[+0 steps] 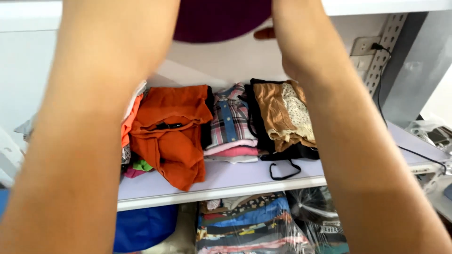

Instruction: Cleaning and organizing laundry detergent bottles and equipment boxes on storage shelves.

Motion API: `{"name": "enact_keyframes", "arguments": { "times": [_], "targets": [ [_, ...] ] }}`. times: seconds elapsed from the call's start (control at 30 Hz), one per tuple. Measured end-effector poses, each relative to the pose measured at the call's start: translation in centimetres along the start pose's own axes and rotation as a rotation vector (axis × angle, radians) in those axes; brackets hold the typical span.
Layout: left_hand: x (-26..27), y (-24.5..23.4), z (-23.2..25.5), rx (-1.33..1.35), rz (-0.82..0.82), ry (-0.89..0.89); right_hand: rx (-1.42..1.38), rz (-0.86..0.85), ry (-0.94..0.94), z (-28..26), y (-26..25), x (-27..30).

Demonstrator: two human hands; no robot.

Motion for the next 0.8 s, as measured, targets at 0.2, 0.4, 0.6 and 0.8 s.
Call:
{"name": "enact_keyframes", "arguments": {
  "times": [0.2, 0.4, 0.6, 0.8],
  "targets": [
    [8.4, 2.8, 7.1, 0.096, -0.010, -0.013, -0.076, 0.018, -0.004, -3.0, 0.2, 10.3],
    [19.7, 11.8, 5.9, 0.341, -0.099, -0.136, -0.003, 0.033, 0.247, 3.6, -2.7, 24.6],
    [31.0, 23.9, 7.0, 0.549, -0.308, -0.364, -0.389, -0.025, 0.718, 9.3, -7.3, 41.5],
    [40.1, 35.9, 14.0, 0.529, -0.625, -0.340, -0.444, 0.052, 1.043, 13.0, -14.4, 61.0]
  ]
}}
Point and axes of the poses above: each hand's wrist, its own x-axis away from the middle knuckle, its own y-axis out of the palm, z = x × y, the point moved 10 cm from there along -x, towards the middle knuckle, and after that the axes turned 4 degrees about -z, right-handed, at the moved point
